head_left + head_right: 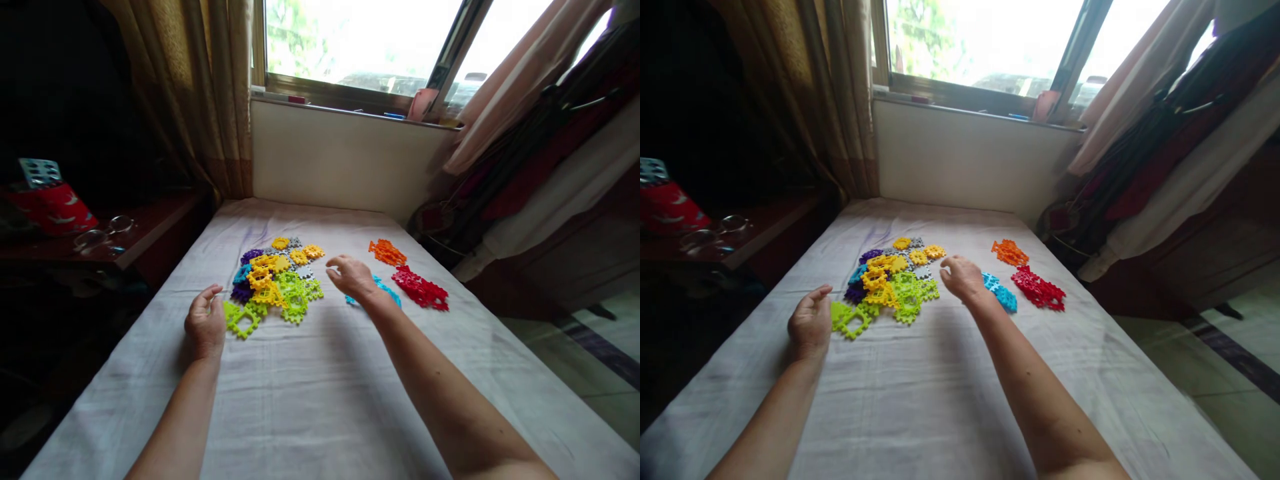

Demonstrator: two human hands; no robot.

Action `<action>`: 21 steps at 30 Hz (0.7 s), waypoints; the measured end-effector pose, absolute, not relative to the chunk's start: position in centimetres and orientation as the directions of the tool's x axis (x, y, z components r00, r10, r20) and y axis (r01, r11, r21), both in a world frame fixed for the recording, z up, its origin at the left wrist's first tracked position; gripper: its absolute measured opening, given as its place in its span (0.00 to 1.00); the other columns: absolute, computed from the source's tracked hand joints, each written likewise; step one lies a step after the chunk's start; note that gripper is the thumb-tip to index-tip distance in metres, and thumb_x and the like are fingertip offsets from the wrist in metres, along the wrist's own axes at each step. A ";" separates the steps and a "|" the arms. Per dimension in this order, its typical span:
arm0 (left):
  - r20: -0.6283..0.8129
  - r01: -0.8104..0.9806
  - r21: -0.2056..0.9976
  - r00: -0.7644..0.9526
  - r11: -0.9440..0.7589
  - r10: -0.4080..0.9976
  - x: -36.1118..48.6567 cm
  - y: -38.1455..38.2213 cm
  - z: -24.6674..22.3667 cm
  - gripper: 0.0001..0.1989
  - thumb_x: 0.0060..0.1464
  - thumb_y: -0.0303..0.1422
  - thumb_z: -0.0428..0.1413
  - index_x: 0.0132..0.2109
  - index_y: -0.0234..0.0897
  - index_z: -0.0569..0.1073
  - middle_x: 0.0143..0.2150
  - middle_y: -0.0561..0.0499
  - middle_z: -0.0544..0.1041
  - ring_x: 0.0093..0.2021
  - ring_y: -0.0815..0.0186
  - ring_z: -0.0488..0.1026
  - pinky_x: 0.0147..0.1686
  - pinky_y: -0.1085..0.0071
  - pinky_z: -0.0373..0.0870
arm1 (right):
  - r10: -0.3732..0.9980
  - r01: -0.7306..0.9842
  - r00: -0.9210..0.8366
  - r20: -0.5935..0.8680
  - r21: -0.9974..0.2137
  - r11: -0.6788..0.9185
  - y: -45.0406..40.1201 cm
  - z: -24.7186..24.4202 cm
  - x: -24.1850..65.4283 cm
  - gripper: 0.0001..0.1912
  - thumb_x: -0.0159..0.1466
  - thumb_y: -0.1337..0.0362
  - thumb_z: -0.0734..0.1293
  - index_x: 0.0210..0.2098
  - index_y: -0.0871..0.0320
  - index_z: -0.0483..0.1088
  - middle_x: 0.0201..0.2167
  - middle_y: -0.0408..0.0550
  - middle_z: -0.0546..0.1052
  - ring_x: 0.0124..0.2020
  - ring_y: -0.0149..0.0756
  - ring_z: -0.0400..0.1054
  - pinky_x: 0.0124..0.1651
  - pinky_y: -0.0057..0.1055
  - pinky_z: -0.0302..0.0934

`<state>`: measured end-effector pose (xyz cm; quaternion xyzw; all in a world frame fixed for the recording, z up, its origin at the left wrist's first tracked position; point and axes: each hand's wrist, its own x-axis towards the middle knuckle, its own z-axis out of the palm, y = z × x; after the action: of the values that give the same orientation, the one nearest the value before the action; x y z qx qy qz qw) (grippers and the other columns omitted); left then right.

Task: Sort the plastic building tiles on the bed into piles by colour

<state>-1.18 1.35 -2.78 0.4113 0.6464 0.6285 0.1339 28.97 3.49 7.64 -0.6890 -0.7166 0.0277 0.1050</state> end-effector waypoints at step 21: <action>0.388 0.393 0.906 -0.627 -0.156 0.676 -1.1 1.5 -2.9 0.14 0.51 0.36 0.50 0.41 0.38 0.77 0.44 0.48 0.81 0.47 0.61 0.77 0.53 0.62 0.71 | 0.881 0.858 -0.396 0.260 -0.237 0.455 8.3 5.2 12.2 0.21 0.66 0.51 0.63 0.55 0.51 0.71 0.53 0.49 0.75 0.56 0.44 0.63 0.57 0.40 0.54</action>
<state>-1.13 1.52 -2.91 0.4172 0.6401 0.6354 0.1115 12.21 8.28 5.22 -0.5208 -0.8348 0.0324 0.1757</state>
